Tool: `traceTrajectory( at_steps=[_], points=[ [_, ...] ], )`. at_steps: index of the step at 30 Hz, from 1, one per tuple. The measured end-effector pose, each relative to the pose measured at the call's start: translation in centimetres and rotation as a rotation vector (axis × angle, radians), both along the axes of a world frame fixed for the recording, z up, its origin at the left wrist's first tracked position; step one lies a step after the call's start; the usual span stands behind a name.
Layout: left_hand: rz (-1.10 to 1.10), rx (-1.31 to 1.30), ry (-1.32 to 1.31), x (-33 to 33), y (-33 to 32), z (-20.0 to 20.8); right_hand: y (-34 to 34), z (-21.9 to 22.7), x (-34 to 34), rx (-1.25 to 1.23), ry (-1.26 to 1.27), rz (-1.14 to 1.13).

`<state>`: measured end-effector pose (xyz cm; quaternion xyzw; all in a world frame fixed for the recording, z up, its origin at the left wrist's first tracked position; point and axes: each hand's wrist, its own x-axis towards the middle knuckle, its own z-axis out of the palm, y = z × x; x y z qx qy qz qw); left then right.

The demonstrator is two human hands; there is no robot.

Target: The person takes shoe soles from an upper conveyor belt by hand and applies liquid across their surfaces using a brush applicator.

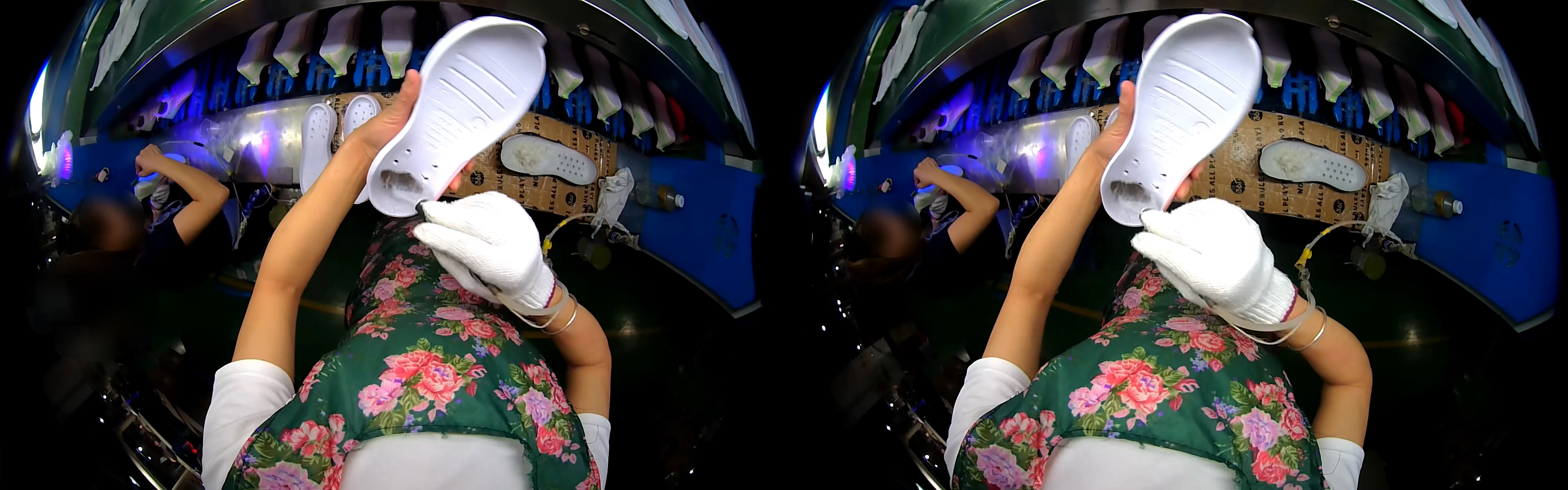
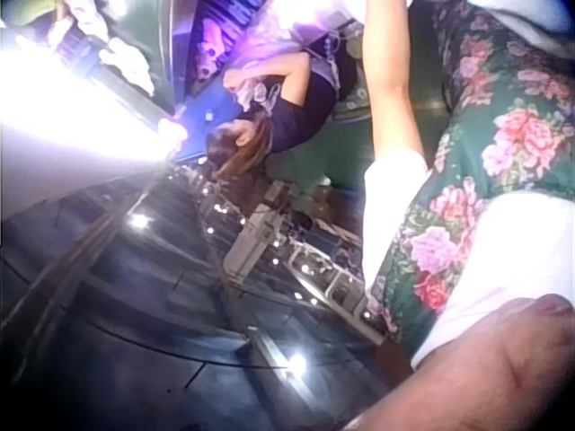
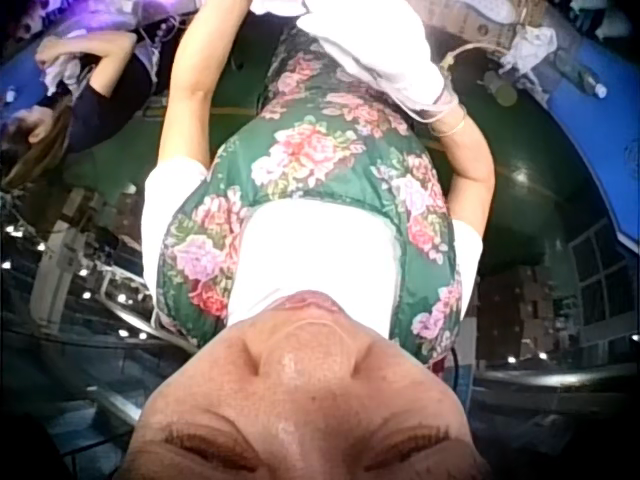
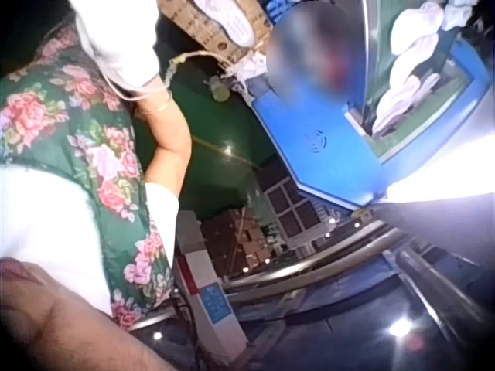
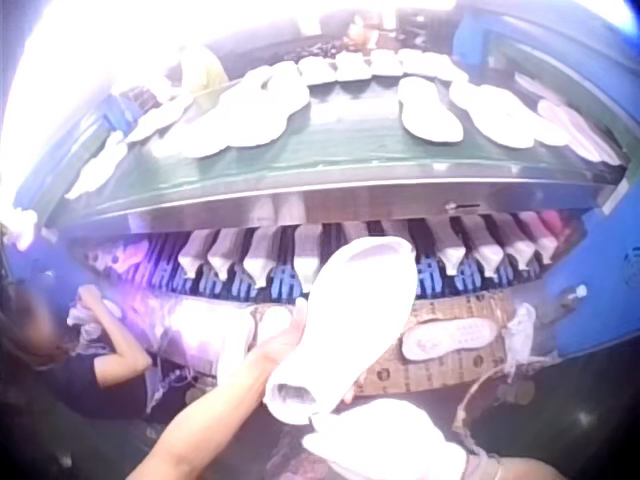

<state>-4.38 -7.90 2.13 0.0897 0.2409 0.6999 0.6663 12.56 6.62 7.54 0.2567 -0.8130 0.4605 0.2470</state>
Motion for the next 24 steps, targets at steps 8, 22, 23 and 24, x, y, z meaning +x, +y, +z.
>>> traceTrajectory(
  at_steps=[8,22,23,24],
  points=[
    [-0.188,-0.237,0.276,-0.7,0.6,0.5,-0.4,0.2,0.1,-0.114,-0.194,0.234],
    [-0.481,-0.593,1.064,-1.7,3.5,3.6,0.1,-0.6,-0.6,-0.049,-0.206,0.039],
    [-0.515,-0.614,1.137,-1.9,3.6,3.5,-0.1,-0.7,-0.6,-0.053,-0.197,0.057],
    [-0.549,-0.633,1.211,-2.1,3.7,3.6,-0.3,-0.8,-0.5,-0.056,-0.189,0.075]
  ],
)
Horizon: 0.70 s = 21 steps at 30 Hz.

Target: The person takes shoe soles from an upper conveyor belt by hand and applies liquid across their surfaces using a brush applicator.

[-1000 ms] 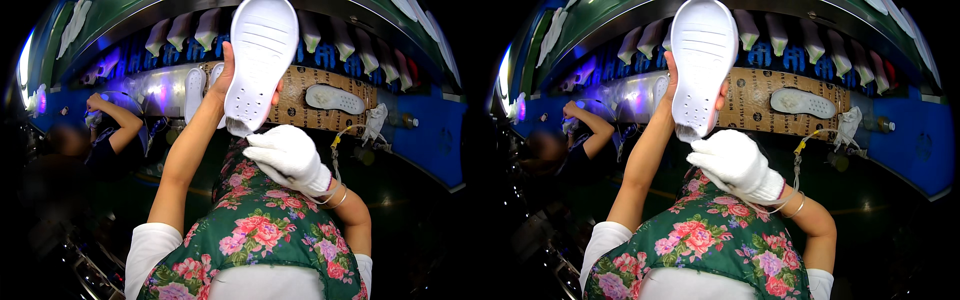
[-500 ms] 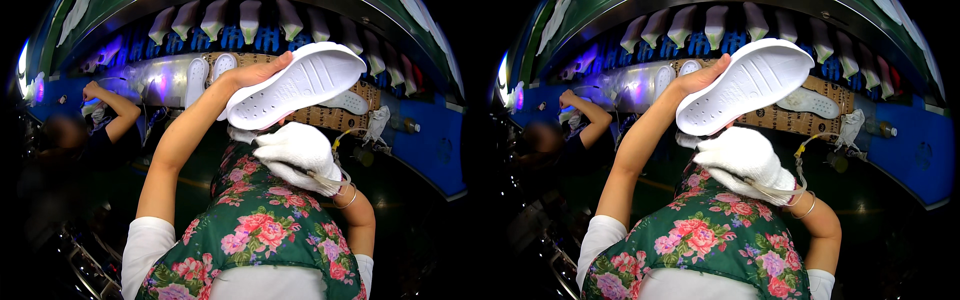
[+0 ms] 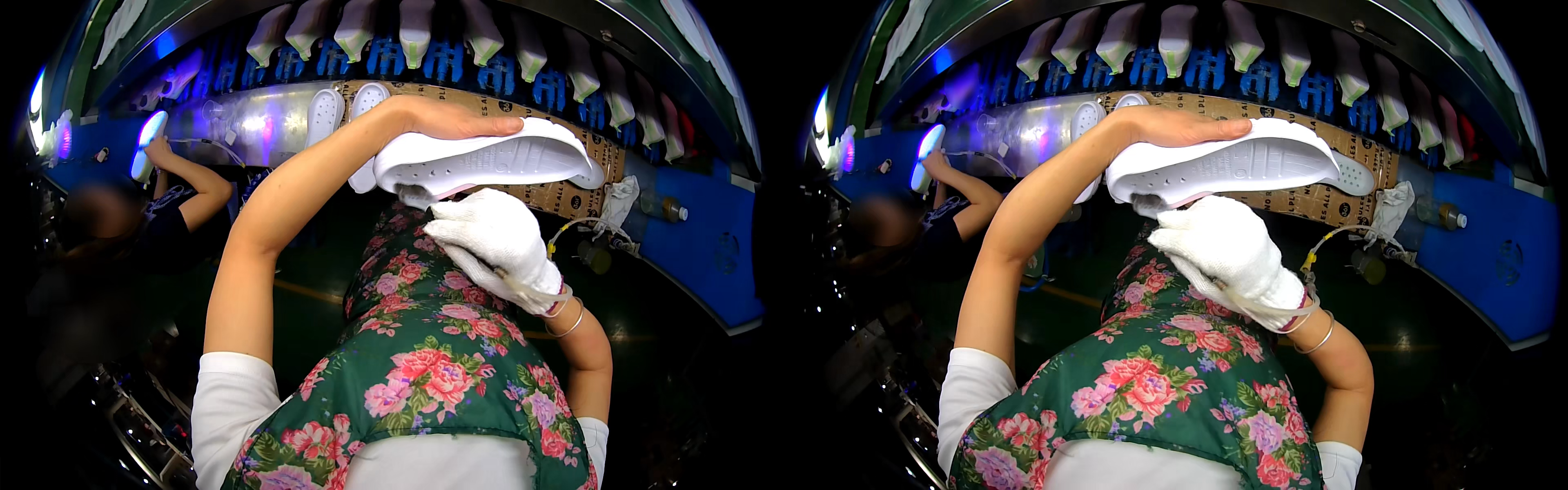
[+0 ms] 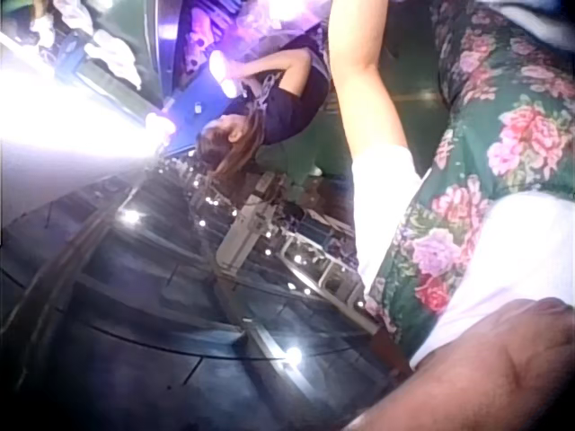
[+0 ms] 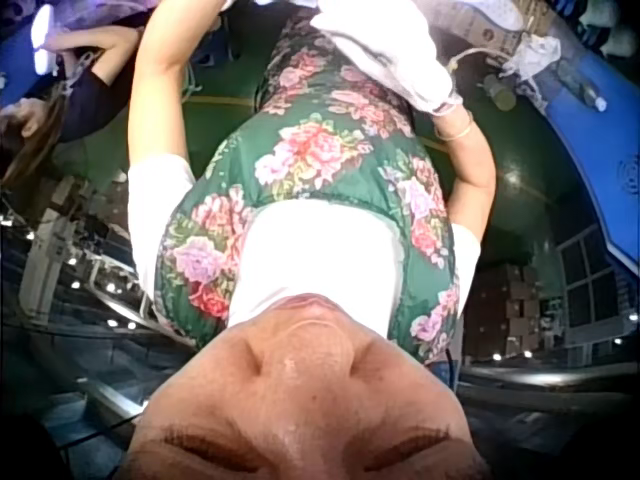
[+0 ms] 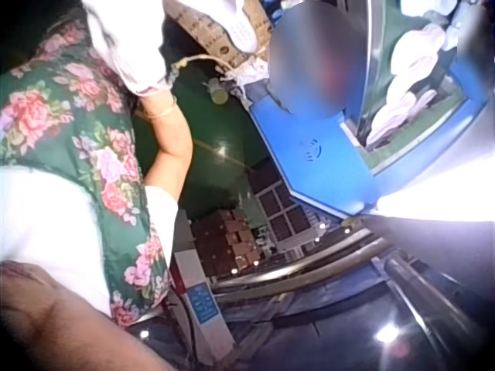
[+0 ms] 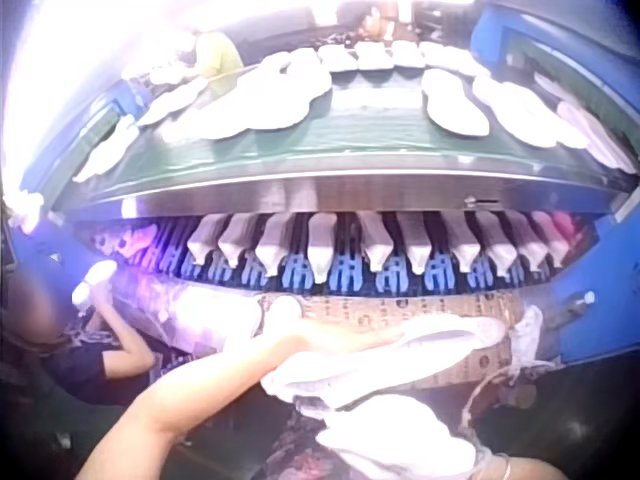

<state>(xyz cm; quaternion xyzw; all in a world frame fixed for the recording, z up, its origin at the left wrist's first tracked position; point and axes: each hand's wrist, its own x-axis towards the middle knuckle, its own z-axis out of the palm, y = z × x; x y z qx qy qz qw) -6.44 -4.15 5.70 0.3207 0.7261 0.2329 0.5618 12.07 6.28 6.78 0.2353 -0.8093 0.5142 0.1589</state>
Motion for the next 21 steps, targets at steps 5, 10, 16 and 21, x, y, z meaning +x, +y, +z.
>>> traceTrajectory(
  at_steps=[5,10,16,21],
  points=[
    [-0.083,-0.021,-0.025,-0.8,0.3,0.0,1.4,0.8,-0.4,-0.023,-0.150,-0.114],
    [-0.061,-0.052,-0.029,-1.1,0.6,0.9,1.8,1.0,0.0,0.064,-0.052,-0.143],
    [0.127,0.014,-0.024,-1.3,0.5,-0.3,-0.2,0.7,1.2,0.061,0.008,-0.016],
    [0.278,0.002,-0.062,-1.5,0.2,1.1,0.4,0.6,0.8,0.028,-0.034,-0.158]
  ],
)
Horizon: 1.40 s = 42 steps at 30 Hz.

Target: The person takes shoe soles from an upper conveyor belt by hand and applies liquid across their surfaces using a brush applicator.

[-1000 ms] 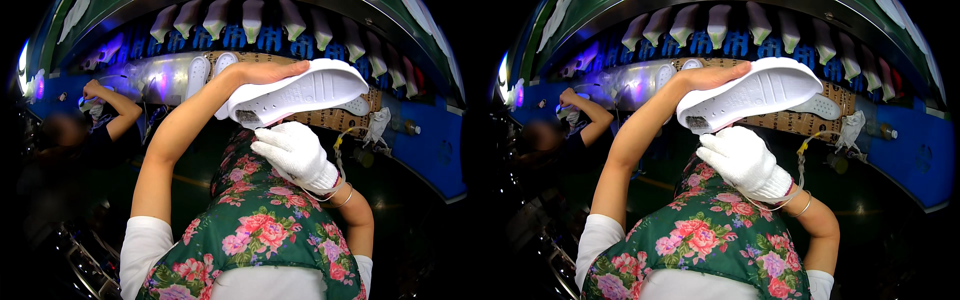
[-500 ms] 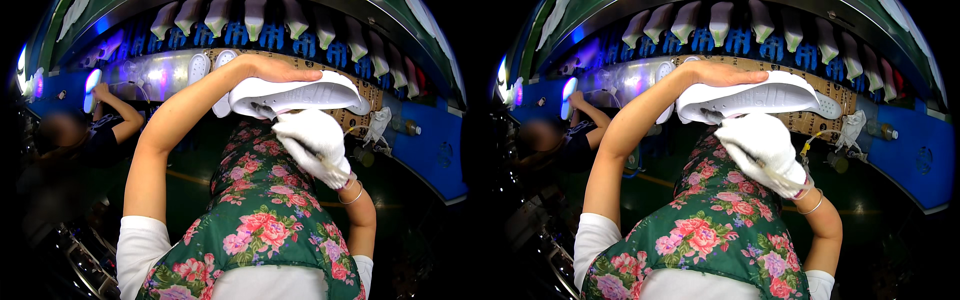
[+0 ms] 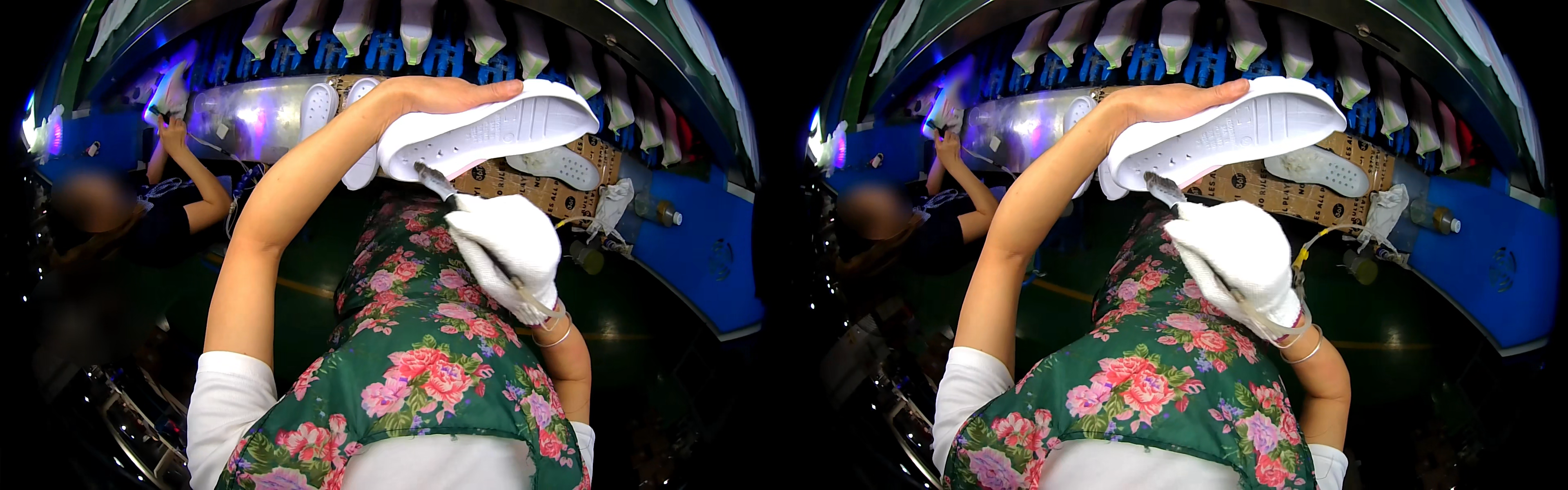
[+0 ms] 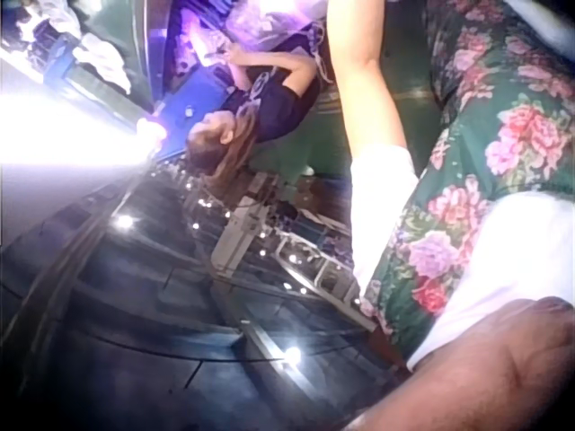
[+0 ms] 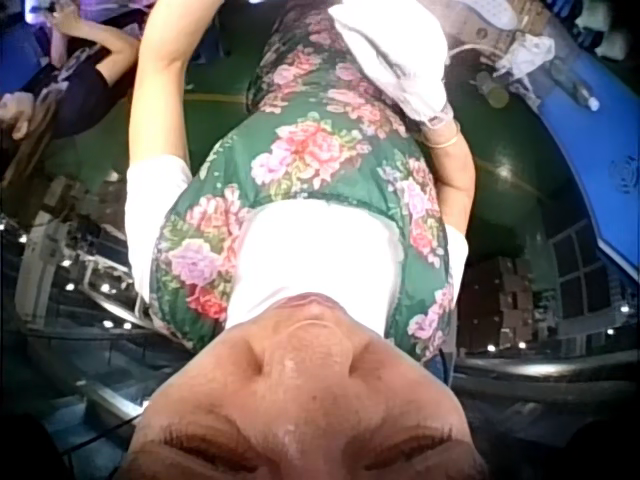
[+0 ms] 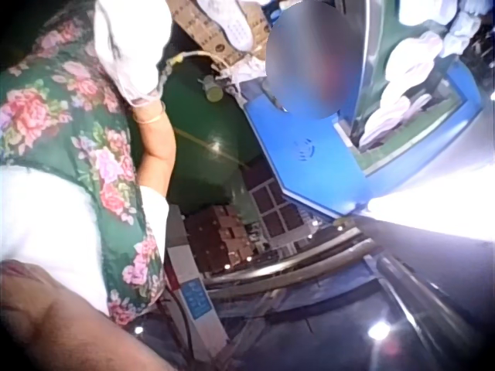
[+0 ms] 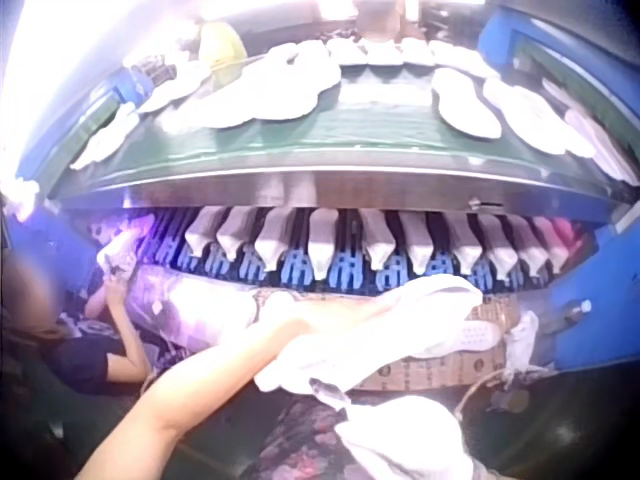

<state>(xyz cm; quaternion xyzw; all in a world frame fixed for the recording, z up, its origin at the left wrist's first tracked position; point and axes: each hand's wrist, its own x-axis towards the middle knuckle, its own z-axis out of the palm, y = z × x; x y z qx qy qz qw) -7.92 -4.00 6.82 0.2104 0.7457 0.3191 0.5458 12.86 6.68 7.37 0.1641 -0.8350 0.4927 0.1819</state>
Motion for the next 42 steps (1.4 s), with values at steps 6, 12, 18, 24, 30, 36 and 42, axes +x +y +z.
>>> traceTrajectory(
  at_steps=[6,12,18,24,30,36,42],
  points=[
    [0.224,0.204,-0.406,-0.5,-1.0,-3.0,-0.1,0.1,0.8,-0.524,-0.296,-0.208],
    [0.438,0.725,-1.239,2.5,-2.9,-6.5,2.0,-0.9,-0.3,-0.954,-0.276,-0.545],
    [0.847,0.687,-0.728,8.4,-1.7,-5.8,4.3,0.8,-2.2,-0.332,-0.169,-0.368],
    [0.744,0.568,-0.732,9.9,-5.3,-6.8,4.3,2.2,-1.8,-0.079,-0.134,-0.174],
    [0.834,1.185,-1.348,10.7,-6.4,-5.0,2.1,3.0,-0.2,-0.046,-0.008,-0.213],
    [0.821,1.185,-0.938,12.1,-4.0,-5.1,2.1,3.6,-0.4,-0.078,0.084,-0.297],
    [0.921,1.296,-1.217,13.3,-2.6,-5.8,2.1,4.6,-2.5,-0.035,0.206,-0.328]
  ],
)
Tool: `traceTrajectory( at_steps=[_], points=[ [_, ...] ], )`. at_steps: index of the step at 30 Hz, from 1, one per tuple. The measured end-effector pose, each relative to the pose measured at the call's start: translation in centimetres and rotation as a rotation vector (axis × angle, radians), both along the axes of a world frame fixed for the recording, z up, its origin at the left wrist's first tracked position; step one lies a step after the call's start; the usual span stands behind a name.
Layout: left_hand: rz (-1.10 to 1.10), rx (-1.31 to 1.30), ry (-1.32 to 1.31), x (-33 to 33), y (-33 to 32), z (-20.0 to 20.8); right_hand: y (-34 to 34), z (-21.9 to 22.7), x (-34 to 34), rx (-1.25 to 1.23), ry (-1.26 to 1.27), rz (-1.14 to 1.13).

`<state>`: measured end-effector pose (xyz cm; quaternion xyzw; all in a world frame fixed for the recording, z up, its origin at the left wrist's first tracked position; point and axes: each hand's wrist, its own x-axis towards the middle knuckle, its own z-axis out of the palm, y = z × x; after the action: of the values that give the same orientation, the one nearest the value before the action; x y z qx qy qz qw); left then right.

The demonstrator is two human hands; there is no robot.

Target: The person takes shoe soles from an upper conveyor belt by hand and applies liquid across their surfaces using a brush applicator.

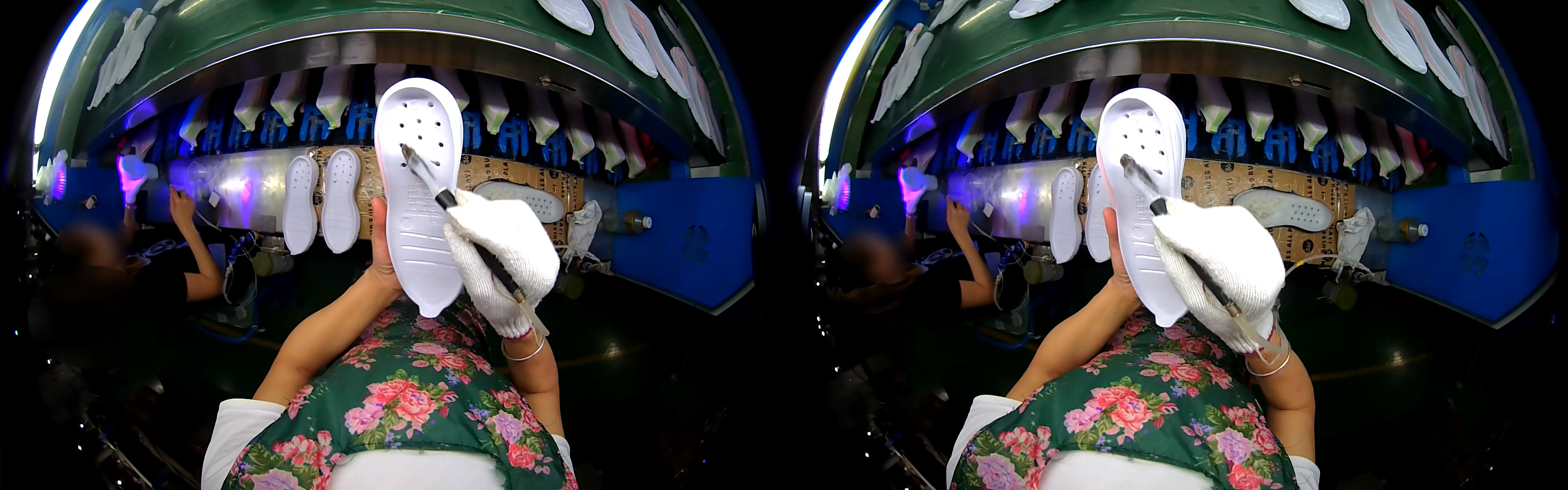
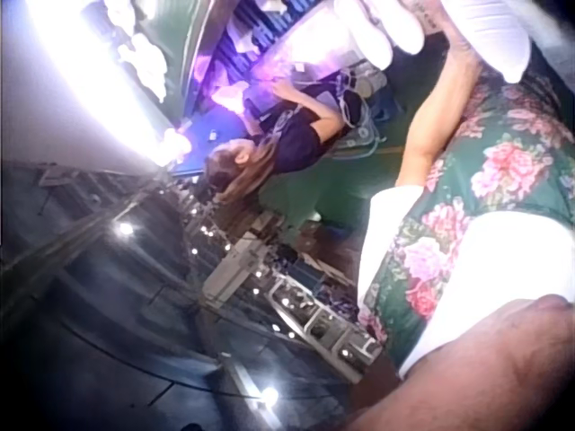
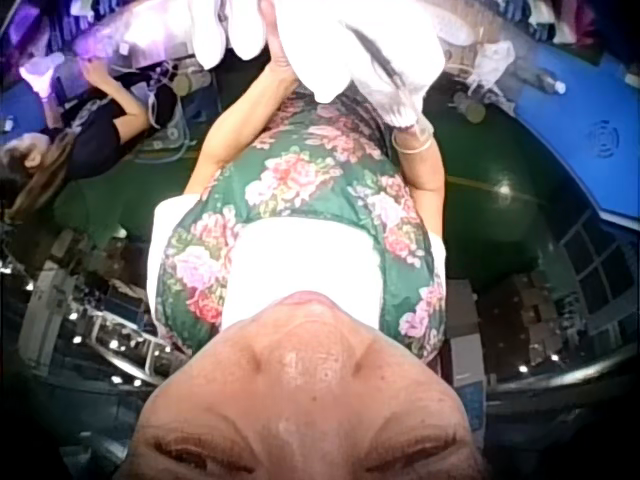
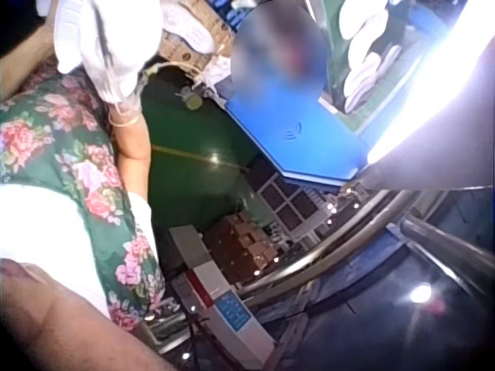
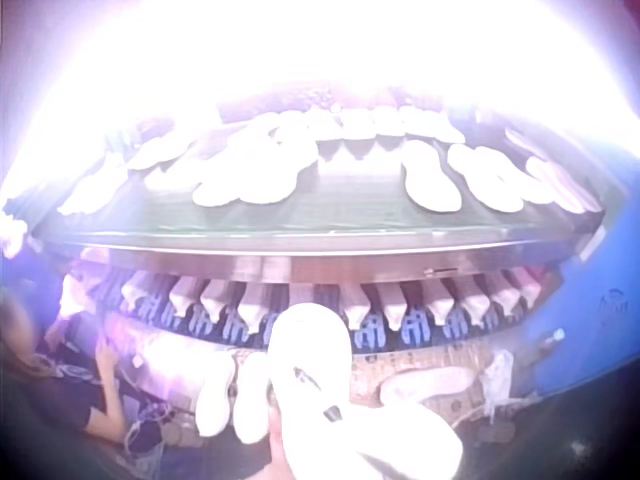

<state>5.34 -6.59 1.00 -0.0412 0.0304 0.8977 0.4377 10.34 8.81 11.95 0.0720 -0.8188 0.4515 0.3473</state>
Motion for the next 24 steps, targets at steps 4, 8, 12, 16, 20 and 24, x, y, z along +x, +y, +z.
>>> traceTrajectory(
  at_steps=[4,8,12,16,20,24],
  points=[
    [0.004,-0.422,0.200,0.7,0.5,1.1,0.0,0.8,-1.3,0.060,0.063,-0.054],
    [-0.020,-0.246,0.139,1.7,0.4,-1.1,-1.2,0.2,-0.8,0.112,0.039,-0.057],
    [0.009,-0.006,-0.057,1.3,1.4,-1.0,-2.5,0.4,-0.5,-0.207,-0.030,-0.008],
    [-0.007,-0.390,0.061,1.1,1.4,-0.7,-1.9,0.0,-0.7,-0.295,0.005,-0.134],
    [-0.023,-0.146,0.042,0.8,1.2,-2.6,-2.5,0.1,-0.8,-0.055,0.008,-0.089],
    [0.013,-0.172,0.107,-0.5,1.0,-2.1,-1.3,-1.1,-0.7,-0.218,0.032,-0.093]
  ],
)
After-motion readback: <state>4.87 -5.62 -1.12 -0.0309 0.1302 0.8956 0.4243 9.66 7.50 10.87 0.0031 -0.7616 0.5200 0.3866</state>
